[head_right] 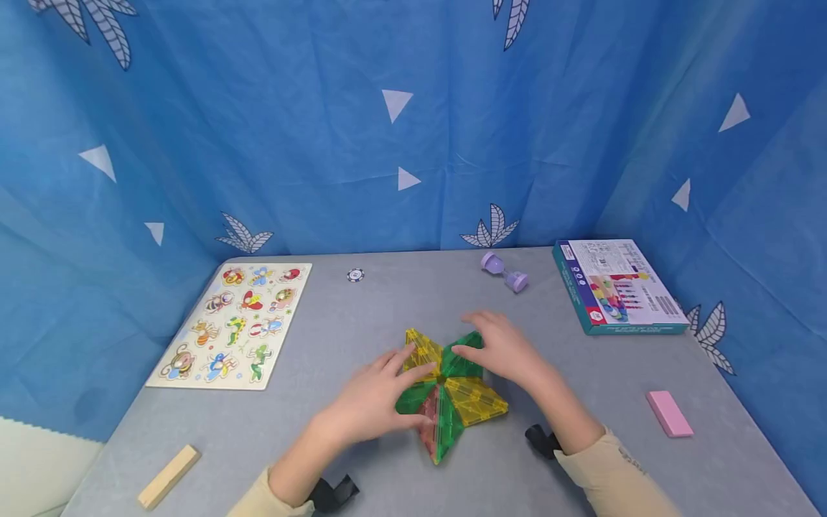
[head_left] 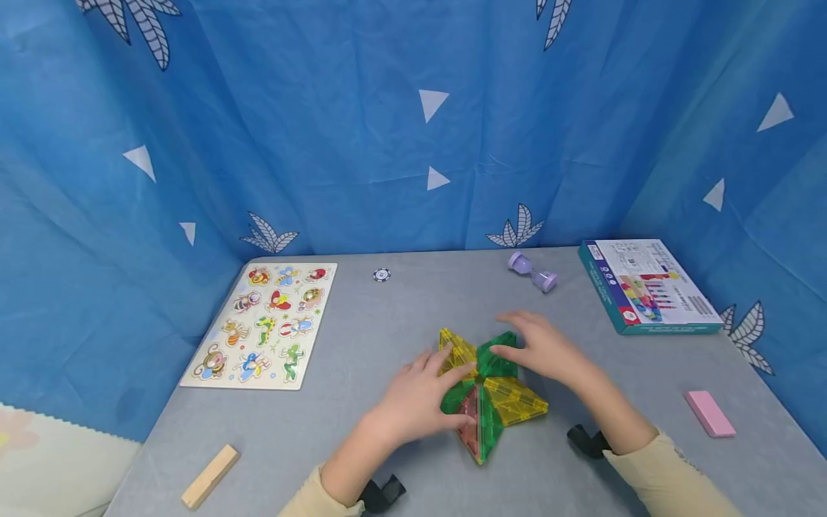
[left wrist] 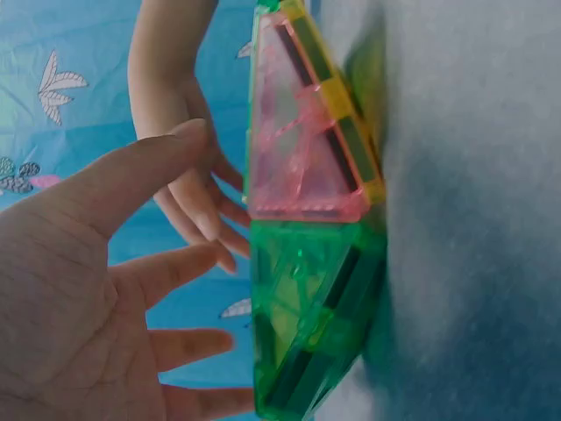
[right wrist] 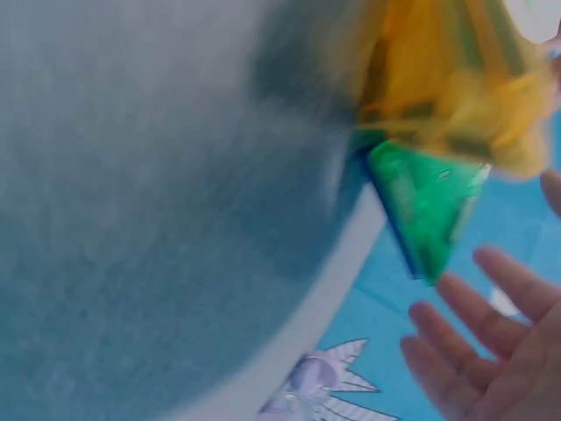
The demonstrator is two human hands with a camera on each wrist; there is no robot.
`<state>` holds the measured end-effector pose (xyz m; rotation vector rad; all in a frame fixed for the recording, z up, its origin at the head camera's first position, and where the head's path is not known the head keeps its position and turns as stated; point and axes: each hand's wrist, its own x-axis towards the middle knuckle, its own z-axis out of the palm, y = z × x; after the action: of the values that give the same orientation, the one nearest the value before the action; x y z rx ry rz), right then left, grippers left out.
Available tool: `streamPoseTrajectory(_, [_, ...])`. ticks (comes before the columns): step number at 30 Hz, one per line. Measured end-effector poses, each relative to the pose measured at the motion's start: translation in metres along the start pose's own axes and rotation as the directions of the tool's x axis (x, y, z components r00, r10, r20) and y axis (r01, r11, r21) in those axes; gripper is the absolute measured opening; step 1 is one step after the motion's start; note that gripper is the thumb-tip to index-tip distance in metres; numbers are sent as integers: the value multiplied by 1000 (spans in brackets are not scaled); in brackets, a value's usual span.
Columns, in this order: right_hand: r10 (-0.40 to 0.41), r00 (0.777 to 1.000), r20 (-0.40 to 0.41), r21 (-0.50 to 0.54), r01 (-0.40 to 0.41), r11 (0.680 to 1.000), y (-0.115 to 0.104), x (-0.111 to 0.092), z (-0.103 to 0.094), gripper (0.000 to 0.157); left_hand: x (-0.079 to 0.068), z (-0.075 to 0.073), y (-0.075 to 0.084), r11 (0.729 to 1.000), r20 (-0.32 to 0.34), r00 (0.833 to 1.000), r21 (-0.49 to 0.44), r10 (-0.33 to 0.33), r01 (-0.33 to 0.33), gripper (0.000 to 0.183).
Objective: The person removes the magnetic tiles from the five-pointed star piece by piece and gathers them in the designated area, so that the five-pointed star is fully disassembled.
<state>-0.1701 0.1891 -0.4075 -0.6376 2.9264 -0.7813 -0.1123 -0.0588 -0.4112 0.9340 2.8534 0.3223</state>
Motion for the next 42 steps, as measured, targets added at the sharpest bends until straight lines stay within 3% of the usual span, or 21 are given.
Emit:
streamPoseTrajectory(5, [-67,984,165,80,54,995,13,18,5,58,1,5,4,999,62,997,16,43,-44,75])
streamPoseTrajectory(10, [-46,946,321,147,-2,989,18,32,7,54,2,7,4,997,66,995,27,73,-75,82])
streamPoseTrajectory(15, [-12,913,407,147,-52,988,19,41,10,47,3,9,5,995,53,994,41,94,-96,87])
streamPoseTrajectory(24, [46,893,448,124,-113,986,17,46,12,47,4,12,6,991,27,994,78,111,-112,87])
streamPoseTrajectory(33, [43,892,451,114,-106,988,13,47,12,46,4,14,6,984,-56,988,113,143,-136,76])
streamPoseTrajectory(42, [51,891,450,111,-113,987,13,46,12,47,5,16,6,984,-66,988,117,140,-131,71])
